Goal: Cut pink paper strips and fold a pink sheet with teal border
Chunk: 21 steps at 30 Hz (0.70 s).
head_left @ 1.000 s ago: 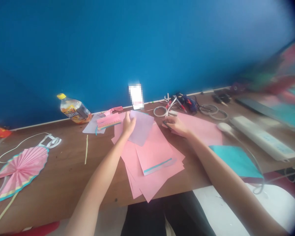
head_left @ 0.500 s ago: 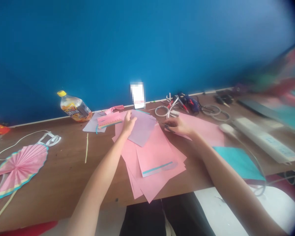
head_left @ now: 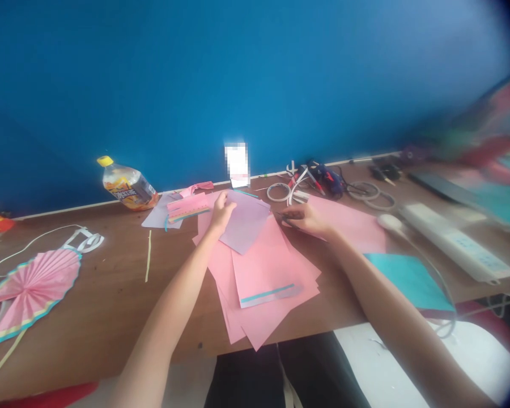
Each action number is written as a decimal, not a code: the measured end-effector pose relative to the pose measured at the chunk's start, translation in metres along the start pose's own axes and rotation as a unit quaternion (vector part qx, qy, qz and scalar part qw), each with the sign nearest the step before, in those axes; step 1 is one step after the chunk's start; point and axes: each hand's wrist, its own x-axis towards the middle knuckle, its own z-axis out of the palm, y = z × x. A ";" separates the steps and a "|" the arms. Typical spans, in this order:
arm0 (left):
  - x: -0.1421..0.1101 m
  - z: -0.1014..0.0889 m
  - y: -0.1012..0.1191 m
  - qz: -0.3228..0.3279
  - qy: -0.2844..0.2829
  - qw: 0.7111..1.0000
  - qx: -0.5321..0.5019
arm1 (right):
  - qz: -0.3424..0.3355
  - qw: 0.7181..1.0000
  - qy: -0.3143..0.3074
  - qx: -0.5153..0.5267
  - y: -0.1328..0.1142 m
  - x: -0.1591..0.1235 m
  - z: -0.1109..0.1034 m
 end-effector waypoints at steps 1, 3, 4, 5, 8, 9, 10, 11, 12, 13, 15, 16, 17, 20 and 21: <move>0.000 0.000 0.000 0.005 -0.007 1.000 -0.016 | 0.002 1.000 0.000 0.001 0.000 0.000 0.000; 0.000 0.000 -0.001 0.010 -0.021 0.999 -0.045 | 0.007 1.000 0.000 0.000 0.001 0.000 -0.001; 0.000 -0.001 -0.002 0.006 -0.021 0.999 -0.048 | 0.008 1.000 0.001 0.001 0.002 0.000 -0.002; 0.000 -0.001 -0.002 0.003 -0.020 0.999 -0.048 | 0.008 1.000 0.003 0.003 0.002 0.000 -0.002; 0.001 0.000 -0.003 -0.002 -0.018 0.999 -0.041 | 0.002 1.000 0.005 0.013 0.004 0.000 -0.003; 0.001 0.000 -0.003 -0.003 -0.018 0.999 -0.038 | 0.001 1.000 0.004 0.015 0.004 0.000 -0.003; 0.001 0.000 -0.003 -0.003 -0.019 0.999 -0.036 | -0.001 1.000 0.002 0.015 0.003 0.000 -0.003; 0.001 0.000 -0.004 -0.002 -0.018 0.999 -0.035 | -0.003 1.000 -0.002 0.012 0.003 0.000 -0.003; 0.002 0.000 -0.004 0.000 -0.016 0.999 -0.036 | -0.005 1.000 -0.007 0.008 0.003 0.000 -0.003; 0.002 0.000 -0.005 0.004 -0.014 0.999 -0.039 | -0.006 1.000 -0.011 0.006 0.002 0.000 -0.003; 0.002 0.000 -0.006 0.011 -0.012 0.998 -0.053 | -0.003 1.000 -0.017 0.004 0.001 -0.001 -0.003; 0.002 0.000 -0.007 0.014 -0.012 0.998 -0.062 | 0.000 1.000 -0.018 0.006 0.001 -0.001 -0.003; 0.002 0.000 -0.007 0.017 -0.015 0.997 -0.072 | 0.002 1.000 -0.016 0.008 0.001 -0.001 -0.003; 0.002 -0.001 -0.007 0.020 -0.024 0.996 -0.086 | 0.006 1.000 -0.011 0.004 0.000 -0.002 -0.004; 0.002 -0.001 -0.007 0.017 -0.025 0.996 -0.083 | 0.007 1.000 -0.011 0.001 0.000 -0.002 -0.003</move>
